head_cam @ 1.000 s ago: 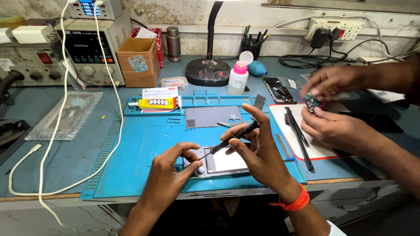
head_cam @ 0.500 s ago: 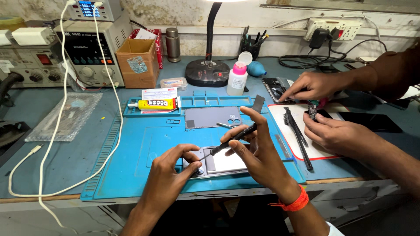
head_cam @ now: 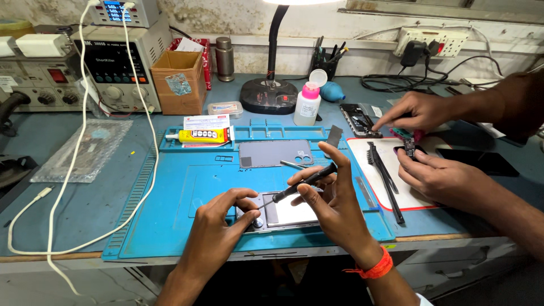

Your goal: The person works on a smartphone placed on a blue repair mat, using a screwdriver to pry and unscrew the phone's rear section while steadying it with the other hand. They reposition the phone repeatedly, then pick up the reassembled phone, turn it over, and hold it to view the back panel.

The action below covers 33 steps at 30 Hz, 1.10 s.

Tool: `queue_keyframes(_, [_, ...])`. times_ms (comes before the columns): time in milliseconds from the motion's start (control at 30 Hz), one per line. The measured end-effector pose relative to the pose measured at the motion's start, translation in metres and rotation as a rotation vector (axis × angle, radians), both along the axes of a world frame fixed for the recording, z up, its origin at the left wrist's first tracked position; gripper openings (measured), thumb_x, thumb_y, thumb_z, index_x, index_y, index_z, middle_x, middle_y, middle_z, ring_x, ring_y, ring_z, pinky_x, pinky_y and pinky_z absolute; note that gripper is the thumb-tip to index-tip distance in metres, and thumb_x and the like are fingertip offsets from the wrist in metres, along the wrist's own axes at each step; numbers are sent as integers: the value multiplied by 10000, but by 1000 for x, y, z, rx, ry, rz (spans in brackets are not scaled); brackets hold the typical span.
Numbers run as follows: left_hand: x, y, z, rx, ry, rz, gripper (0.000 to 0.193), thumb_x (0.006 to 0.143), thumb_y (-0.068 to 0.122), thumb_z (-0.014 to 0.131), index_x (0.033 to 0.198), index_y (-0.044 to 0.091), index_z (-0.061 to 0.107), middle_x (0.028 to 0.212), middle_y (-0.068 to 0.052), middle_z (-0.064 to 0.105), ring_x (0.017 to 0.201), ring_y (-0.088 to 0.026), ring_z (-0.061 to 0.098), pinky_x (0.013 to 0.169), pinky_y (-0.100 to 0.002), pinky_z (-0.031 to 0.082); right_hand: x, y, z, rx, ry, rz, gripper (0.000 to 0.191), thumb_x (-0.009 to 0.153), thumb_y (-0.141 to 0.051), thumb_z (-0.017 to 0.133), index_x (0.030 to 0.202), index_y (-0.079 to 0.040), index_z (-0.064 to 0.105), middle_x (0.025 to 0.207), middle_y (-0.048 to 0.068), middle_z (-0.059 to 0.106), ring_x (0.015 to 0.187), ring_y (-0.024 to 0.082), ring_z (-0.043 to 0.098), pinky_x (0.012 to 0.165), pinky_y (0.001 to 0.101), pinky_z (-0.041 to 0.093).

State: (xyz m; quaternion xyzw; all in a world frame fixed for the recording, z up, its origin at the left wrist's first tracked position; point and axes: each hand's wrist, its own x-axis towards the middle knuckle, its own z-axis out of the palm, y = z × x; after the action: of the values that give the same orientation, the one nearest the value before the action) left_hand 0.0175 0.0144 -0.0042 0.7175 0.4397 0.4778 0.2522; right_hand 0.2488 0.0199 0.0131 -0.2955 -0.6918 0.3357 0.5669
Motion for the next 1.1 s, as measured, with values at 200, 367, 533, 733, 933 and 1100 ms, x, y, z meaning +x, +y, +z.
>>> queue_keyframes(200, [1, 0, 1, -43, 2, -3, 297, 817, 156, 803, 1101, 116, 725, 822, -29, 786, 736, -134, 747, 542, -319, 533, -2, 4, -9, 4, 59, -30, 695, 999, -115, 656, 1556, -153, 241, 1086, 148, 709, 976, 205, 732, 767, 363, 683])
queue_keyframes(367, [1, -2, 2, -57, 9, 20, 298, 812, 156, 801, 1098, 108, 730, 827, -37, 788, 733, -151, 744, 550, -345, 522, -2, 6, -13, -36, 104, -16, 690, 999, -119, 658, 1552, -147, 247, 1082, 145, 711, 952, 200, 740, 762, 353, 675])
queue_keyframes(533, [0, -3, 2, 12, 3, 6, 302, 812, 144, 801, 1099, 91, 722, 840, -54, 786, 770, -172, 761, 636, -340, 568, -2, 5, -14, -32, 91, -36, 686, 999, -118, 664, 1548, -144, 254, 1078, 141, 713, 953, 193, 737, 768, 349, 678])
queue_keyframes(733, [-1, -3, 1, 23, 9, 4, 305, 809, 138, 801, 1100, 90, 720, 853, -56, 789, 790, -175, 773, 655, -341, 581, -3, 4, -14, -19, 83, -40, 684, 1000, -119, 667, 1545, -144, 254, 1082, 140, 713, 955, 194, 738, 768, 349, 681])
queue_keyframes(933, [-1, -2, 2, 7, 7, 7, 316, 805, 136, 802, 1106, 96, 716, 854, -50, 780, 791, -170, 768, 631, -336, 586, -3, 2, -14, -5, 72, -29, 683, 1007, -109, 660, 1550, -145, 248, 1094, 147, 710, 985, 207, 734, 766, 355, 683])
queue_keyframes(1100, [-2, -3, 2, 100, 25, 13, 305, 809, 130, 812, 1098, 94, 717, 837, -45, 776, 779, -163, 753, 653, -328, 574, 0, 1, -14, 33, 53, 50, 659, 1037, -76, 627, 1561, -153, 236, 1192, 172, 678, 1061, 229, 711, 815, 376, 684])
